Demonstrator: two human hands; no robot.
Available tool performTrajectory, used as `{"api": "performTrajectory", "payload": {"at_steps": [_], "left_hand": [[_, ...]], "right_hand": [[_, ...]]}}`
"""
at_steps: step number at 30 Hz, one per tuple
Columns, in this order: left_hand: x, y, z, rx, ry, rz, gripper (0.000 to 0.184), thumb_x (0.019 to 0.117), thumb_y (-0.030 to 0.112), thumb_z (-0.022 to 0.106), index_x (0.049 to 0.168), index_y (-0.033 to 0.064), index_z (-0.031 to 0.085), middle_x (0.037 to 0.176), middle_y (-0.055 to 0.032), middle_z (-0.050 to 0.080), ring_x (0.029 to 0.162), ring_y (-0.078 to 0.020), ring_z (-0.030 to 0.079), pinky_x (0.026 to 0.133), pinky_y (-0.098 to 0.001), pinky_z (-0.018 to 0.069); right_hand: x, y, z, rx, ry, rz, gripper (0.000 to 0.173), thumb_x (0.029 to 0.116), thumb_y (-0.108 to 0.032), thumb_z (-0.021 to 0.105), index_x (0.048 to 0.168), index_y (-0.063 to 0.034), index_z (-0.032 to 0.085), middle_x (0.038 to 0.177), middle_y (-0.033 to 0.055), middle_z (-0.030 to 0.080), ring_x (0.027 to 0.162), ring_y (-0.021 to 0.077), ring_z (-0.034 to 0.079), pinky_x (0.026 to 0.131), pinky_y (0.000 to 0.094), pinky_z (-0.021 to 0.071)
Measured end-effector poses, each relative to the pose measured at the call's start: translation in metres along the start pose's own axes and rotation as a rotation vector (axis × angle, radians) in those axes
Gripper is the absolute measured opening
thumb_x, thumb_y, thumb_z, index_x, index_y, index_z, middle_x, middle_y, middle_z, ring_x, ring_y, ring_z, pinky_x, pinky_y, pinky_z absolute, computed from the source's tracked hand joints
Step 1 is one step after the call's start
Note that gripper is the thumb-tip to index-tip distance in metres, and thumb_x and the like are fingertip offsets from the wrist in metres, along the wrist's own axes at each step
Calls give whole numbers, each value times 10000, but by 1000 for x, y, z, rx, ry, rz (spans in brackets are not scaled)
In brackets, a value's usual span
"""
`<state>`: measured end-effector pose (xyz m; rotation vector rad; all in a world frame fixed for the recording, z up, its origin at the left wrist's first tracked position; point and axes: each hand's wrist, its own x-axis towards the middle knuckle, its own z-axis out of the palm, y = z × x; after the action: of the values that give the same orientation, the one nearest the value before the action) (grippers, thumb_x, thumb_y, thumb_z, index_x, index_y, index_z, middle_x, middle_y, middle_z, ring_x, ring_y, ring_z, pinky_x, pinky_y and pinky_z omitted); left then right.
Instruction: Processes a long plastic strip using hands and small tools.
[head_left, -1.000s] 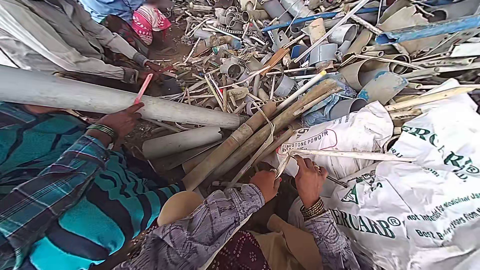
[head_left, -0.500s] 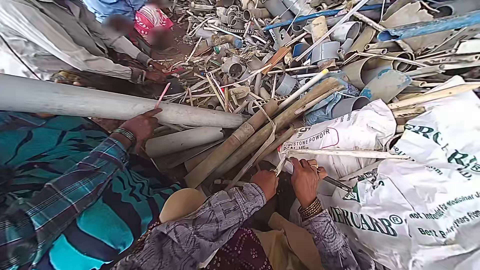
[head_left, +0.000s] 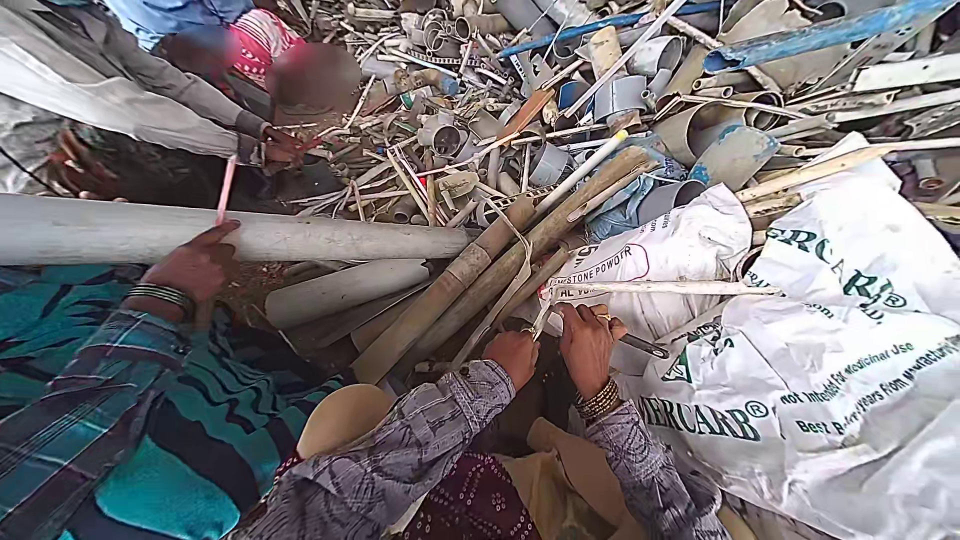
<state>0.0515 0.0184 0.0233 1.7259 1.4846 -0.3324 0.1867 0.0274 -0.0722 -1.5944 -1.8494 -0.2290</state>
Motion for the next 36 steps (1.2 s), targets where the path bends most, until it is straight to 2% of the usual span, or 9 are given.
{"api": "performTrajectory", "payload": {"at_steps": [6, 10, 14, 18, 20, 24, 27, 32, 36], "left_hand": [[1, 3, 9, -27, -24, 36, 477, 1129, 261, 346, 1385, -116, 488, 1351, -319, 562, 1294, -418, 553, 1093, -517, 410], [2, -1, 8, -26, -18, 20, 472, 1127, 254, 354, 1391, -114, 487, 1368, -318, 554, 1323, -415, 531, 1110, -515, 392], [1, -2, 9, -6, -24, 10, 474, 1128, 253, 345, 1381, -119, 494, 1372, -318, 553, 1337, -418, 520, 1111, -523, 389], [3, -4, 8, 15, -24, 2, 475, 1129, 249, 345, 1393, -120, 483, 1383, -322, 546, 1347, -421, 513, 1121, -517, 382], [4, -2, 7, 20, -28, -5, 480, 1130, 251, 340, 1405, -118, 475, 1395, -321, 540, 1358, -420, 504, 1126, -519, 377], [1, 8, 14, 47, -70, 20, 486, 1131, 262, 334, 1406, -113, 477, 1398, -318, 539, 1357, -418, 505, 1123, -520, 381], [0, 10, 18, 38, -77, 34, 477, 1129, 254, 345, 1390, -117, 490, 1378, -322, 551, 1338, -423, 521, 1113, -520, 391], [0, 10, 18, 38, -67, 32, 476, 1128, 257, 350, 1389, -116, 491, 1369, -321, 558, 1330, -419, 529, 1114, -517, 389], [1, 9, 16, 18, -48, 28, 491, 1129, 275, 342, 1382, -117, 497, 1370, -318, 557, 1332, -417, 527, 1112, -516, 394]], "right_hand": [[11, 18, -4, -5, -61, 118, 217, 939, 19, 571, 979, -1, 783, 893, 235, 745, 862, 480, 699, 795, 675, 425], [2, 6, -4, -122, -4, -18, 220, 839, 62, 628, 915, -49, 802, 708, 173, 687, 692, 392, 685, 743, 600, 446], [2, 7, 0, -92, -52, 25, 225, 880, 52, 607, 952, -43, 798, 742, 195, 699, 742, 425, 688, 763, 621, 438], [-5, -4, -8, -55, -42, -7, 197, 854, 37, 616, 890, -44, 793, 691, 162, 685, 700, 388, 678, 722, 582, 429], [-3, -6, -11, -4, -111, 33, 209, 878, 29, 595, 933, -33, 787, 717, 173, 689, 737, 409, 680, 737, 599, 427], [13, 6, -16, 3, -302, 215, 229, 976, -23, 549, 1077, -5, 753, 914, 242, 740, 920, 479, 698, 882, 684, 399], [8, 5, -19, -80, -234, 153, 209, 938, -6, 592, 1030, -11, 780, 828, 223, 731, 846, 454, 705, 834, 652, 426], [16, 4, -32, -29, -384, 242, 243, 975, -48, 573, 1133, -7, 752, 944, 246, 740, 968, 469, 691, 911, 662, 394], [14, 7, -30, -49, -305, 224, 261, 963, -50, 598, 1181, 5, 730, 909, 257, 730, 920, 495, 689, 870, 667, 418]]}}
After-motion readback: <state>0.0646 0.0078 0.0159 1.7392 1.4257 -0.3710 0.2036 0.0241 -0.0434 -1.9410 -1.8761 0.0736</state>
